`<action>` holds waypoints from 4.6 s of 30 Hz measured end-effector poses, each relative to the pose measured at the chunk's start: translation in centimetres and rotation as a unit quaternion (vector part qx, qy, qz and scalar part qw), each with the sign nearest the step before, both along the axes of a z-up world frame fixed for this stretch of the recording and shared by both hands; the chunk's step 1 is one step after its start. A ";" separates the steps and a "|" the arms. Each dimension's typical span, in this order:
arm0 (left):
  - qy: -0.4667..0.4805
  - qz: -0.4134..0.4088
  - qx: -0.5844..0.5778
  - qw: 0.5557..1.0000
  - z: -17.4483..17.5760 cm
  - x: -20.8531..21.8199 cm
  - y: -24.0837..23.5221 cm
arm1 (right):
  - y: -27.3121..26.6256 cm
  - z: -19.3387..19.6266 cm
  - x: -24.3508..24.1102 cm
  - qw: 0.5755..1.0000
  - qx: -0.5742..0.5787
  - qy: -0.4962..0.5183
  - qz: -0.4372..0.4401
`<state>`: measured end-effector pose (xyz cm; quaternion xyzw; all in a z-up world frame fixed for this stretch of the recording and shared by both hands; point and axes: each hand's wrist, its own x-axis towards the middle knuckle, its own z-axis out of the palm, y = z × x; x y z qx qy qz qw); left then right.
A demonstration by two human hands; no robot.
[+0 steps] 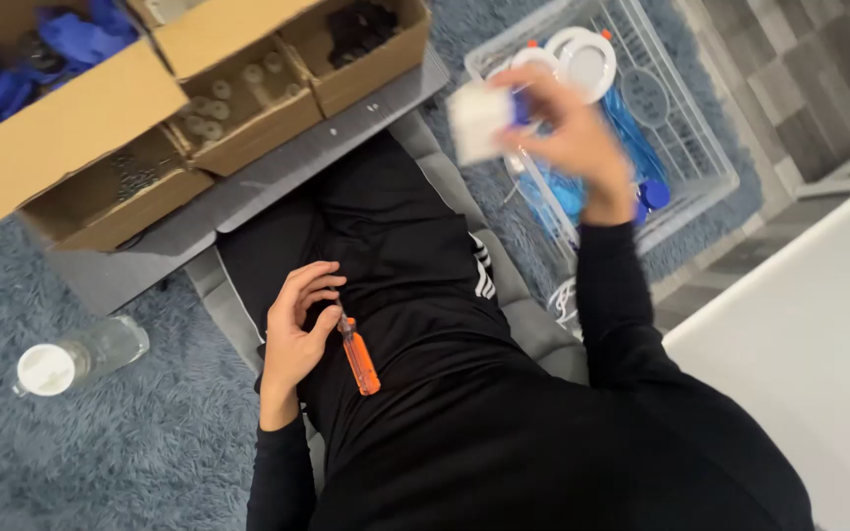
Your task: Assembling small electrical components by joining parts from boxes and using a screwdriver to fasten them.
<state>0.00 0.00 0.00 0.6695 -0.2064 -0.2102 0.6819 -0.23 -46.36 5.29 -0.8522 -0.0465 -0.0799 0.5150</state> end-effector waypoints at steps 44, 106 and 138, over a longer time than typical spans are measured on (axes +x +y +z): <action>-0.152 0.044 0.312 0.937 1.5 -0.8 0.0 | -21.2 -15.8 -5.7 0.841 -0.373 0.284 -0.271; -0.113 0.278 0.603 0.739 0.1 42.4 12.4 | 22.6 -8.4 3.0 0.953 -0.147 0.033 0.265; -0.300 0.124 0.056 0.944 6.1 9.6 2.1 | 10.5 6.9 13.1 0.967 -0.176 -0.129 0.136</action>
